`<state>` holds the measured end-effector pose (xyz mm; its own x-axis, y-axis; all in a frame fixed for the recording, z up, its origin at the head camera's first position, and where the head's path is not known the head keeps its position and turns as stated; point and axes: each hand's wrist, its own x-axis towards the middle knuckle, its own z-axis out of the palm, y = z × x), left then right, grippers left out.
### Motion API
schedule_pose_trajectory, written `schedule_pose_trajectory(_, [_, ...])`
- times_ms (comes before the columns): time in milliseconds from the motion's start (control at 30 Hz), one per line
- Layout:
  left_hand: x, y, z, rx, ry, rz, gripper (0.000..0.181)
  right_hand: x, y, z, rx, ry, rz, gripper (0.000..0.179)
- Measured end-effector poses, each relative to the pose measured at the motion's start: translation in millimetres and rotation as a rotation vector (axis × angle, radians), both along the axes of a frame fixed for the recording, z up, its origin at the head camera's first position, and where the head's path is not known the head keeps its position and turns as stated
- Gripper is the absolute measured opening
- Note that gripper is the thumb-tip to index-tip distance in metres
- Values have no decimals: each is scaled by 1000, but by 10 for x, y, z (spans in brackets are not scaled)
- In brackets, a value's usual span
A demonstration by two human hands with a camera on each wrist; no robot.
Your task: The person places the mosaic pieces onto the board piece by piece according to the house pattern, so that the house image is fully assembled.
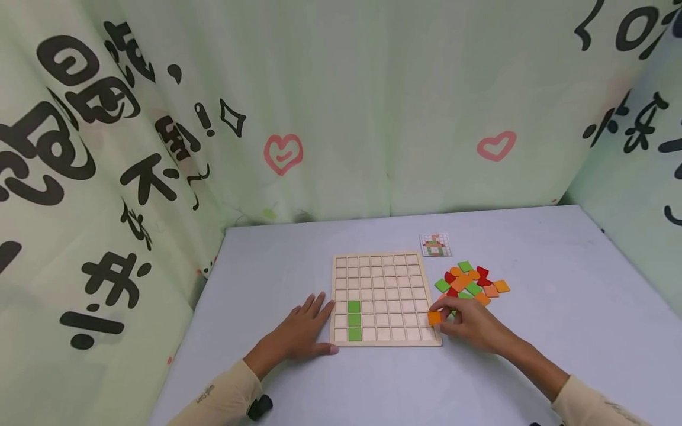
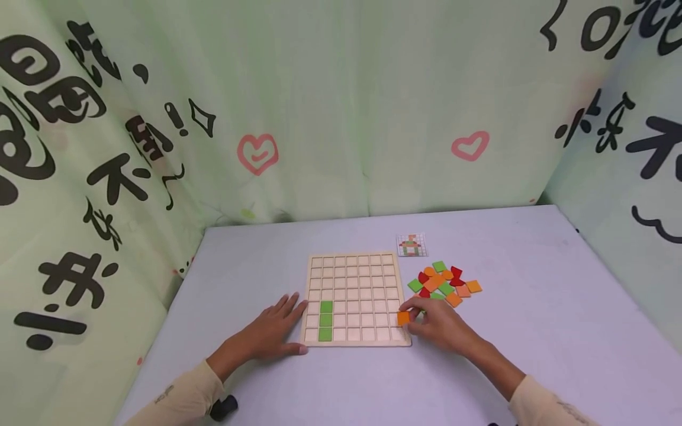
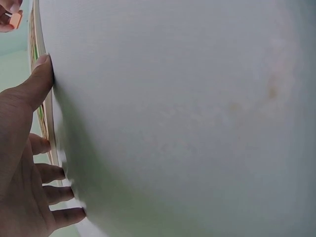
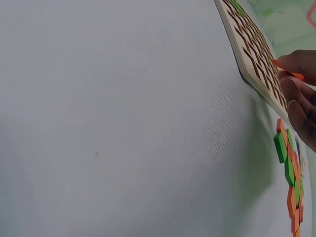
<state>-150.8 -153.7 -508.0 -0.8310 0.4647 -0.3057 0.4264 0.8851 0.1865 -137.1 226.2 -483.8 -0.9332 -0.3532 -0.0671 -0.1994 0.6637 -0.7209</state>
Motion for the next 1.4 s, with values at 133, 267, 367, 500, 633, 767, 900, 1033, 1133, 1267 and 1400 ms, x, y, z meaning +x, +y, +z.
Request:
schedule_pose_trajectory(133, [-3,1,-12,2,-7,2,101,-3,-49,-3,-10,10,8,28])
schedule_pose_trajectory(267, [5,0,-7,3,-15,7,101,-13,-98,-8,-14,7,24,28])
schedule_pose_trajectory(367, [3,1,10,7,-10,6,101,-29,-138,-7,-13,1,29,28])
schedule_pose_trajectory(500, [11,-9,24,11,-1,5,101,-38,-206,-15,-13,-17,45,28])
schedule_pose_trajectory(633, [14,-14,35,14,3,3,100,-42,-279,-27,-16,-26,80,27])
schedule_pose_trajectory(767, [8,-10,22,19,-1,4,100,-45,-369,-27,-22,-28,104,27])
schedule_pose_trajectory(900, [3,-6,-10,12,3,2,99,-59,-474,-37,-33,-29,124,27])
schedule_pose_trajectory(1033, [-2,3,-17,7,9,0,100,-89,-579,-53,-45,-30,159,26])
schedule_pose_trajectory(1133, [-1,7,-16,5,10,-2,100,-106,-665,-74,-51,-36,185,25])
schedule_pose_trajectory(1267, [2,6,-8,9,4,4,100,-120,-775,-104,-53,-23,204,23])
schedule_pose_trajectory(1400, [3,3,-11,5,0,6,100,-119,-860,-128,-47,-6,208,21])
